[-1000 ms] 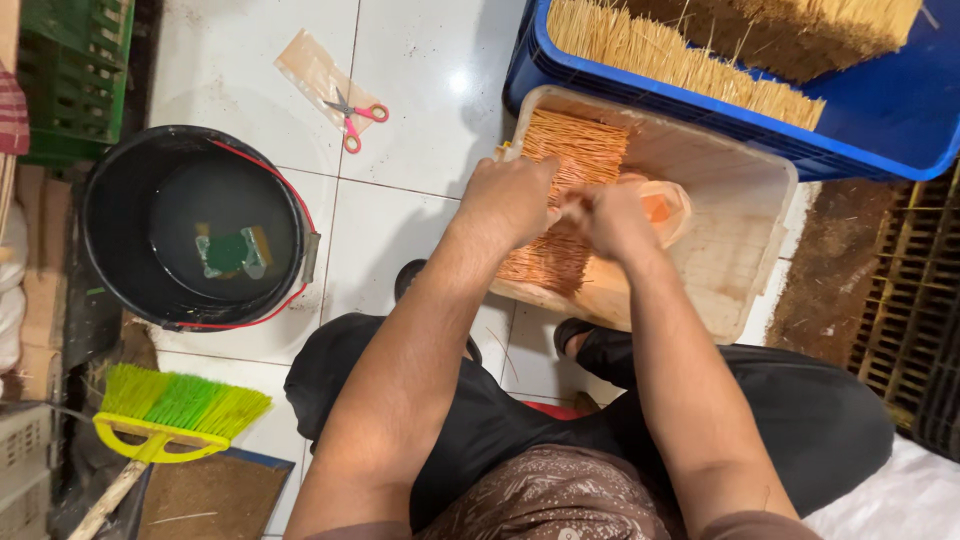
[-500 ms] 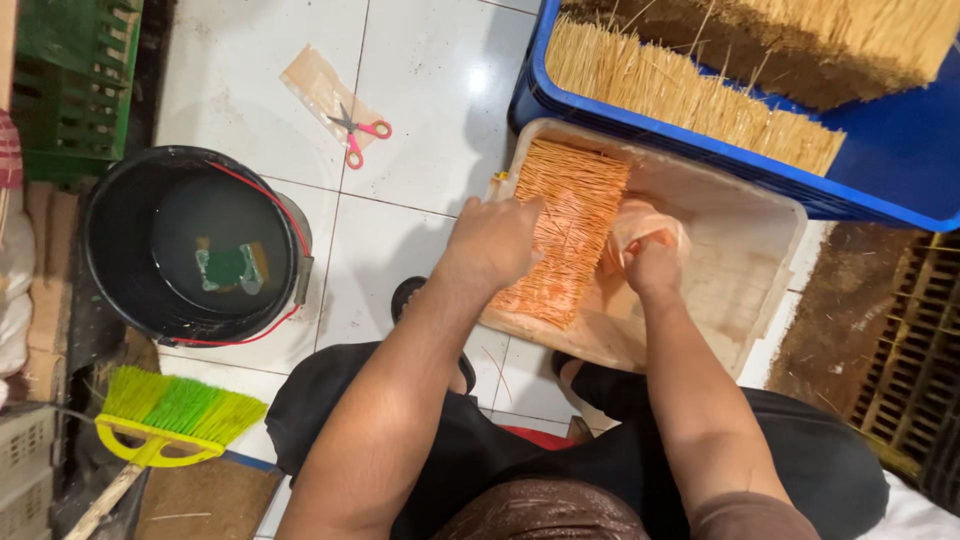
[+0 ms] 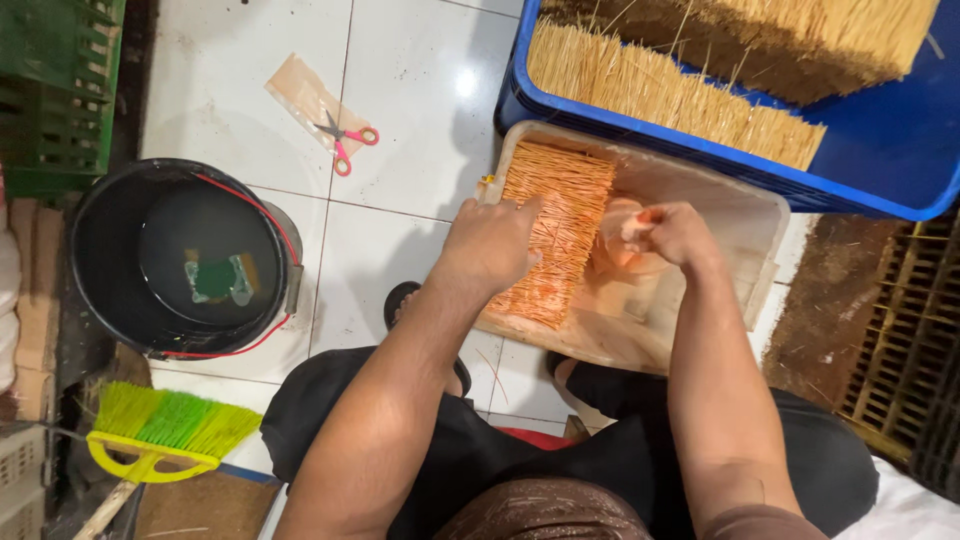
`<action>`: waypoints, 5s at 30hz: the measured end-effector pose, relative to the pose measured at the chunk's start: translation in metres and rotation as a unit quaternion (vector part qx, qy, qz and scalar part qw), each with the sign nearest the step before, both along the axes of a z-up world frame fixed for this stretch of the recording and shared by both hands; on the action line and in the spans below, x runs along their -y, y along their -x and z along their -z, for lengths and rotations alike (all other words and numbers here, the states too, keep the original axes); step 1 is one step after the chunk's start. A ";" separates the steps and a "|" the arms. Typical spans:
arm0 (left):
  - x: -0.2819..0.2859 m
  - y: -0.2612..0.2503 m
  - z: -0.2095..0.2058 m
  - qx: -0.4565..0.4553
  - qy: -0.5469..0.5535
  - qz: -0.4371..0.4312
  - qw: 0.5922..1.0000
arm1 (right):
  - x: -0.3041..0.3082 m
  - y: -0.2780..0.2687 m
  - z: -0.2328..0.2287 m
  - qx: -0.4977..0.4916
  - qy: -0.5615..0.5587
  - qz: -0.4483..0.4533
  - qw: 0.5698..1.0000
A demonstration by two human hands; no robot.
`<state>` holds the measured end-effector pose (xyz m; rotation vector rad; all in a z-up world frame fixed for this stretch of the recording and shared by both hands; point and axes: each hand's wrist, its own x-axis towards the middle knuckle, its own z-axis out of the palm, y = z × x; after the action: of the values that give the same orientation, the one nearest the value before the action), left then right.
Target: The person sits on the floor and repeatedly picks up bundles of thin noodles from a blue bin, aligns them, and places them into a clear plastic container. The person continues this process throughout the clip.
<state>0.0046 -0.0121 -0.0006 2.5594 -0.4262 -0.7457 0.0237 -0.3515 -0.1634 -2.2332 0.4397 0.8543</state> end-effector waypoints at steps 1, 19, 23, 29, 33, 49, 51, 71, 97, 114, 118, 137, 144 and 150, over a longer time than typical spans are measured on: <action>0.000 0.000 -0.001 0.008 0.008 0.002 1.000 | -0.011 -0.004 -0.016 -0.005 -0.088 0.022 0.996; -0.006 0.007 0.007 -0.015 -0.004 0.035 0.999 | -0.116 -0.042 -0.079 0.074 0.065 -0.066 0.993; 0.001 0.014 0.011 -0.035 -0.018 0.065 0.997 | -0.140 -0.041 -0.075 0.113 0.017 -0.066 0.991; 0.006 0.019 0.005 -0.066 -0.021 0.067 0.995 | -0.155 -0.053 -0.045 0.236 0.022 -0.091 0.967; 0.006 0.018 0.003 -0.084 -0.039 0.084 0.992 | -0.154 -0.057 -0.056 0.251 0.043 -0.069 0.965; -0.001 0.020 0.010 -0.080 -0.047 0.093 0.991 | -0.182 -0.037 -0.056 0.088 0.317 -0.383 0.863; -0.005 0.018 0.008 -0.063 -0.028 0.091 0.993 | -0.172 -0.031 -0.025 0.124 0.292 -0.380 0.869; -0.030 0.001 -0.011 -0.050 -0.006 0.023 0.998 | -0.175 -0.046 -0.066 0.056 0.292 -0.327 0.897; -0.037 -0.006 0.012 0.001 -0.005 -0.027 1.000 | -0.171 0.021 -0.035 0.272 0.263 -0.353 0.856; -0.041 -0.009 -0.005 0.008 0.040 -0.061 0.997 | -0.171 -0.037 -0.080 0.078 0.146 -0.336 0.927; -0.043 -0.009 -0.005 0.012 0.048 -0.064 0.997 | -0.172 -0.025 -0.089 0.074 0.145 -0.341 0.926; -0.042 -0.011 -0.014 -0.003 0.048 -0.077 0.996 | -0.174 -0.016 -0.103 0.033 0.172 -0.355 0.918; -0.040 -0.011 -0.011 -0.015 0.019 -0.044 0.999 | -0.163 -0.040 -0.076 -0.022 0.087 -0.351 0.932; -0.003 0.014 0.022 -0.144 -0.026 0.066 0.987 | -0.154 -0.046 -0.066 -0.053 0.028 -0.347 0.936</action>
<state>-0.0098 -0.0092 -0.0225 2.4361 -0.4894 -1.1708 0.0696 -0.1973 -0.0975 -2.4253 -0.3175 1.3278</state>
